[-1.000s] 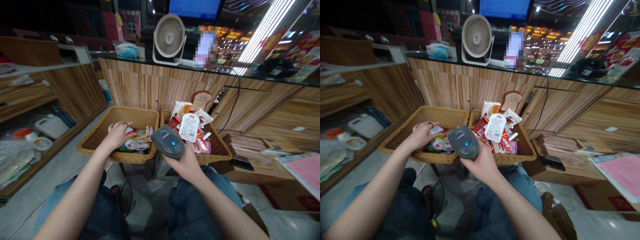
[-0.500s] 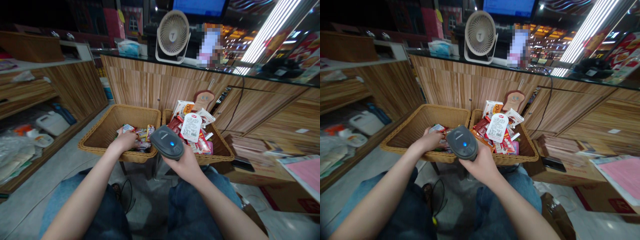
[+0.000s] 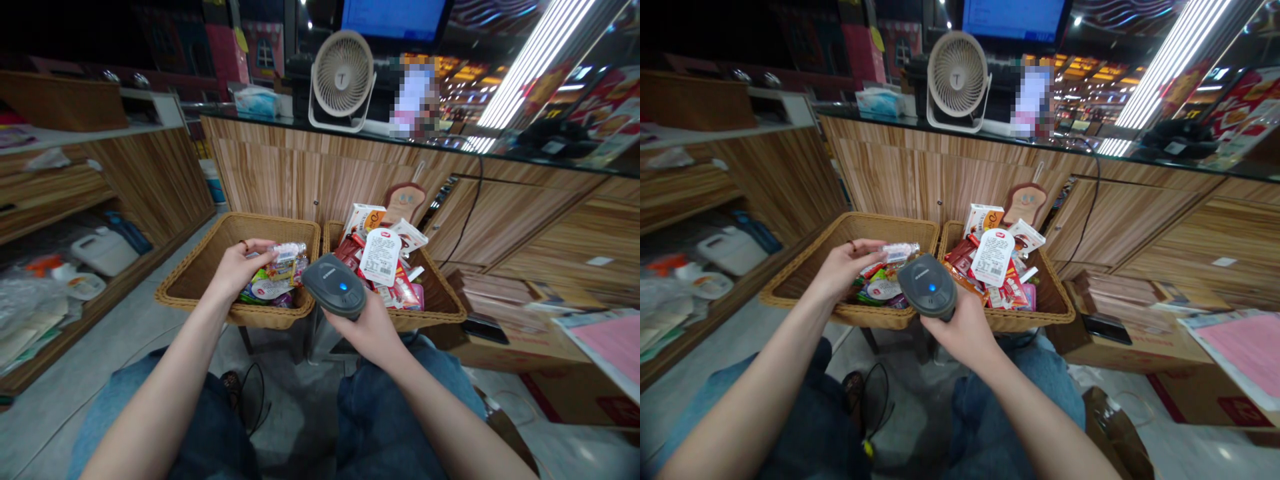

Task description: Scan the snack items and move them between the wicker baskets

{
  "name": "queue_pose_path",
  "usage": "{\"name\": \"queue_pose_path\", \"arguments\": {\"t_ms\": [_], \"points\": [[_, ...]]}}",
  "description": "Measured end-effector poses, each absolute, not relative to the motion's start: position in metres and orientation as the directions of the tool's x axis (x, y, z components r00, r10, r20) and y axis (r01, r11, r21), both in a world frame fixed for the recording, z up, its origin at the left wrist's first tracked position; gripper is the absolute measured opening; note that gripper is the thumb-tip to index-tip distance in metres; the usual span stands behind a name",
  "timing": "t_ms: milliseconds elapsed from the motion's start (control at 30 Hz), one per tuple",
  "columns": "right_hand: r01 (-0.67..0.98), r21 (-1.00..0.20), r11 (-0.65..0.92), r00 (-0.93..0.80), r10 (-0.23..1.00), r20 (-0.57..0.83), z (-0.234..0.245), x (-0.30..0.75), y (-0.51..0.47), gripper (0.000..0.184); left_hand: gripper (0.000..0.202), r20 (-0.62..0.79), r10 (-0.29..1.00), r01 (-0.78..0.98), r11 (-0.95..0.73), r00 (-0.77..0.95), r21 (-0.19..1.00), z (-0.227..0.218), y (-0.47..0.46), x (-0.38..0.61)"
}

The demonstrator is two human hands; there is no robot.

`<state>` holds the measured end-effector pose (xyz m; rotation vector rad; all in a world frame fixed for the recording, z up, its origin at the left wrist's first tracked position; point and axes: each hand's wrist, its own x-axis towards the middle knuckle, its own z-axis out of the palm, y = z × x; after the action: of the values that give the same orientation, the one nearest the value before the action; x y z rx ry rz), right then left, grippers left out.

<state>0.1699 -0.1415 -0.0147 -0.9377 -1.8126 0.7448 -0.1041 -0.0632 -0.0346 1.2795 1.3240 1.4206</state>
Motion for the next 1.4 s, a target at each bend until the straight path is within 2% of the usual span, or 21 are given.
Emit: {"name": "queue_pose_path", "arguments": {"t_ms": [133, 233, 533, 867, 1100, 1267, 1400], "points": [[0.273, -0.806, 0.525, -0.292, 0.843, 0.451, -0.015, 0.167, -0.141, 0.023, 0.054, 0.146, 0.971, -0.128, -0.172, -0.188, 0.977, -0.025, -0.068, -0.097], [0.271, -0.803, 0.531, -0.299, 0.839, 0.454, -0.016, 0.166, -0.141, 0.025, 0.052, 0.139, 0.972, -0.199, -0.177, -0.191, 0.964, -0.02, -0.071, -0.095], [0.271, -0.804, 0.529, -0.299, 0.84, 0.452, -0.014, 0.167, -0.142, 0.025, 0.049, 0.106, 0.962, -0.273, -0.176, -0.251, 0.946, -0.016, -0.072, -0.09], [0.275, -0.793, 0.544, -0.297, 0.832, 0.468, -0.013, 0.168, -0.145, 0.02, 0.055, 0.132, 0.971, -0.182, -0.17, -0.201, 0.969, -0.015, -0.075, -0.083], [0.221, -0.788, 0.575, -0.34, 0.802, 0.49, -0.004, 0.171, -0.152, 0.02, 0.06, 0.205, 0.975, -0.073, -0.211, -0.083, 0.975, -0.008, -0.071, -0.033], [0.209, -0.756, 0.62, -0.302, 0.776, 0.554, 0.0, 0.177, -0.155, 0.021, 0.058, 0.254, 0.967, -0.169, -0.248, 0.019, 0.954, -0.008, -0.055, 0.033], [0.217, -0.749, 0.625, -0.259, 0.777, 0.574, 0.001, 0.184, -0.155, 0.015, 0.056, 0.349, 0.91, -0.18, -0.313, 0.223, 0.933, -0.009, -0.043, 0.079]]}}
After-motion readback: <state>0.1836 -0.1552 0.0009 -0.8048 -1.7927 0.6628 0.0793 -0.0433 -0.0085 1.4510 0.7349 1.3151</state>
